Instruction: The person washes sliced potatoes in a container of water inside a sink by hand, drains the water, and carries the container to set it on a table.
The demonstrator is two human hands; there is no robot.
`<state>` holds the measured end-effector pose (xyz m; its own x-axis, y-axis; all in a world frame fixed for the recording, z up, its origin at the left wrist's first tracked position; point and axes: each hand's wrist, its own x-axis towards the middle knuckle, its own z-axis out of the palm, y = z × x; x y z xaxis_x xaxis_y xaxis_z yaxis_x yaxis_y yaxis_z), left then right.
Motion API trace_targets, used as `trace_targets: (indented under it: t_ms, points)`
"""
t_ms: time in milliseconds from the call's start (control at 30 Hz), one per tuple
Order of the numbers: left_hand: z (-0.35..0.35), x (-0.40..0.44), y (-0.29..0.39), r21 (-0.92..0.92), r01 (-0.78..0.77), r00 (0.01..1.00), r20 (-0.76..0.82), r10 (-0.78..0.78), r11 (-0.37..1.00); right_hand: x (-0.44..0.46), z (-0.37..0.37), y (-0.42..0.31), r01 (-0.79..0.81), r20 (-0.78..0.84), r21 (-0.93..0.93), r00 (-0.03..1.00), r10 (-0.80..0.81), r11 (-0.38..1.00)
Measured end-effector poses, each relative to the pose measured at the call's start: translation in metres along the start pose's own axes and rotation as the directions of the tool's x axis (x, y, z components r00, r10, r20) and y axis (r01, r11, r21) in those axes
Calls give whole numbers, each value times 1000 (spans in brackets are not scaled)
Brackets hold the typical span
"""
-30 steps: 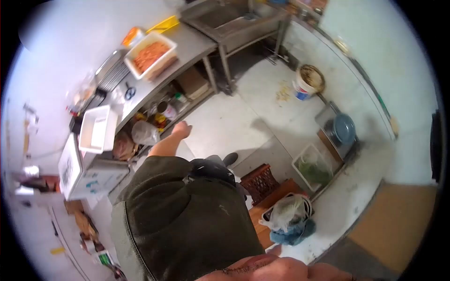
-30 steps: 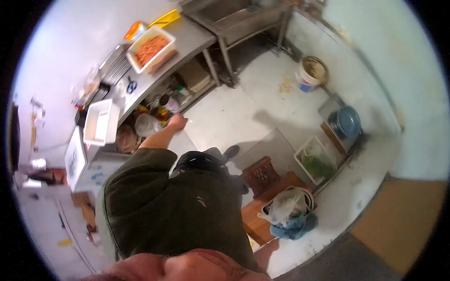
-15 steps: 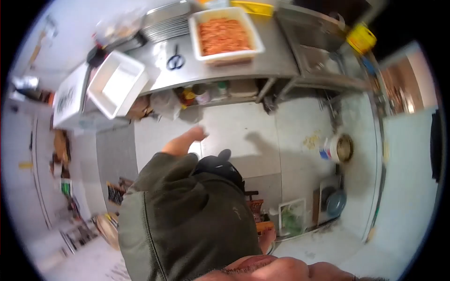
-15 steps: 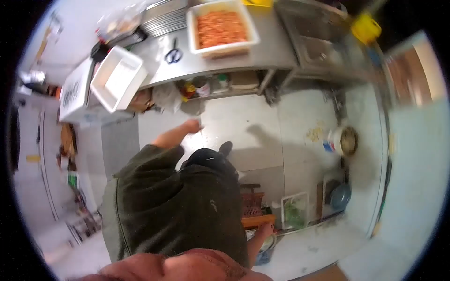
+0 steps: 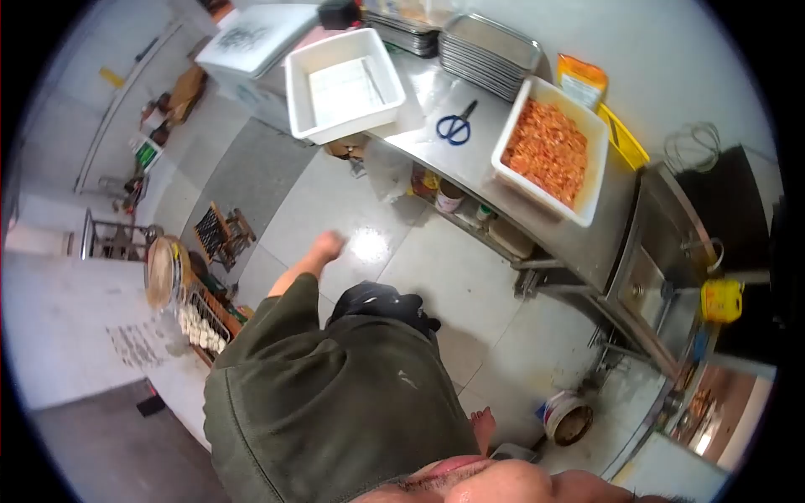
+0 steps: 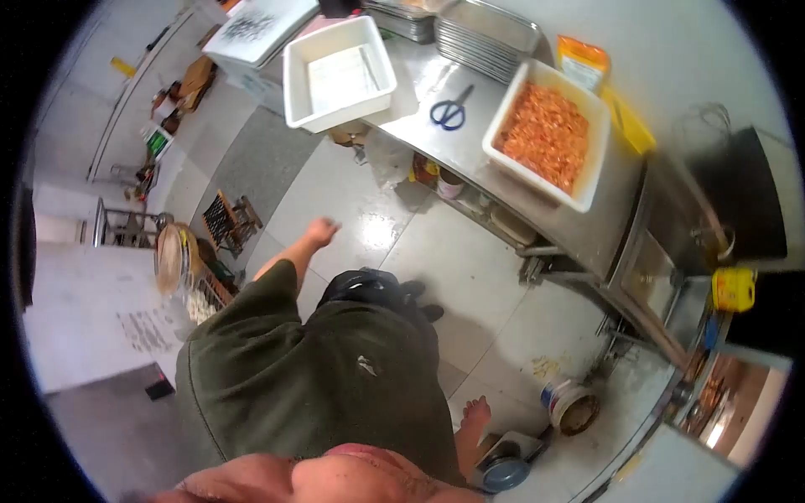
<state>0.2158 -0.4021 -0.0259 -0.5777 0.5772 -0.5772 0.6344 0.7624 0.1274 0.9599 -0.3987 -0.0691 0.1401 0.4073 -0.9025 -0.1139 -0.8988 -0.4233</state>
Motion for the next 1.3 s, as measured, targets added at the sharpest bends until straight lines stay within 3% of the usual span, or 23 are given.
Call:
trace_targets:
  t_ms: [33, 100, 133, 200, 300, 333, 367, 400, 467, 533, 633, 700, 733, 833, 900, 933, 1033, 1100, 1200, 1300]
  points:
    - [26, -26, -53, 193, -12, 999, 35, 6, 981, 22, 0, -17, -32, 84, 14, 996, 31, 999]
    - [51, -88, -121, 370, 120, 950, 226, -215, 921, 60, 19, -43, 136, -4, -168, 990, -139, 976]
    - [29, -140, -111, 226, 319, 907, 211, -365, 921, 70, 32, -59, 158, 0, -223, 987, -163, 962]
    - [95, -163, -173, 28, 493, 853, 181, -489, 870, 78, 67, -104, 146, 40, -297, 989, -141, 944]
    - [81, -212, -141, -297, 581, 814, 214, -541, 758, 89, 133, -156, 155, 75, -405, 988, -137, 901]
    - [110, -210, -150, -466, 595, 794, 216, -568, 654, 92, 157, -171, 178, 77, -444, 984, -161, 878]
    - [141, -207, -160, -617, 586, 771, 226, -595, 525, 92, 176, -187, 375, 255, -510, 925, -280, 774]
    - [145, -208, -153, -653, 589, 757, 241, -608, 475, 93, 196, -202, 559, 437, -530, 824, -360, 638]
    - [150, -209, -146, -658, 604, 753, 287, -592, 449, 78, 247, -224, 625, 518, -554, 776, -360, 551]
    - [164, -200, -158, -669, 613, 750, 325, -576, 420, 24, 335, -254, 425, 327, -603, 904, -276, 675]
    - [190, -162, -204, -704, 604, 749, 341, -567, 374, 16, 419, -259, 596, 469, -593, 802, -369, 541]
    - [168, -150, -229, -727, 623, 722, 394, -569, 288, -13, 479, -252, 561, 435, -634, 828, -355, 532]
    - [156, -143, -240, -844, 530, 684, 372, -628, 77, -32, 513, -252, 551, 459, -623, 832, -310, 555]
    - [97, -124, -291, -908, 415, 651, 258, -714, 51, -74, 612, -260, 754, 598, -580, 652, -467, 309]
    - [58, -117, -314, -926, 367, 616, 174, -768, 85, -90, 663, -275, 813, 654, -474, 582, -482, 339]
    - [43, -113, -324, -957, 291, 594, 169, -786, 14, -130, 695, -281, 826, 626, -467, 561, -542, 316]
    - [22, -115, -344, -969, 97, 633, 238, -736, -229, -134, 755, -316, 832, 646, -483, 549, -531, 272]
    - [13, -123, -336, -957, 68, 616, 263, -743, -282, -122, 791, -338, 867, 693, -430, 496, -523, 252]
    - [4, -140, -290, -965, 128, 551, 261, -793, -229, -110, 844, -367, 899, 727, -399, 430, -535, 180]
    - [3, -163, -231, -933, 285, 521, 345, -781, -221, -75, 887, -388, 931, 802, -337, 364, -473, 144]
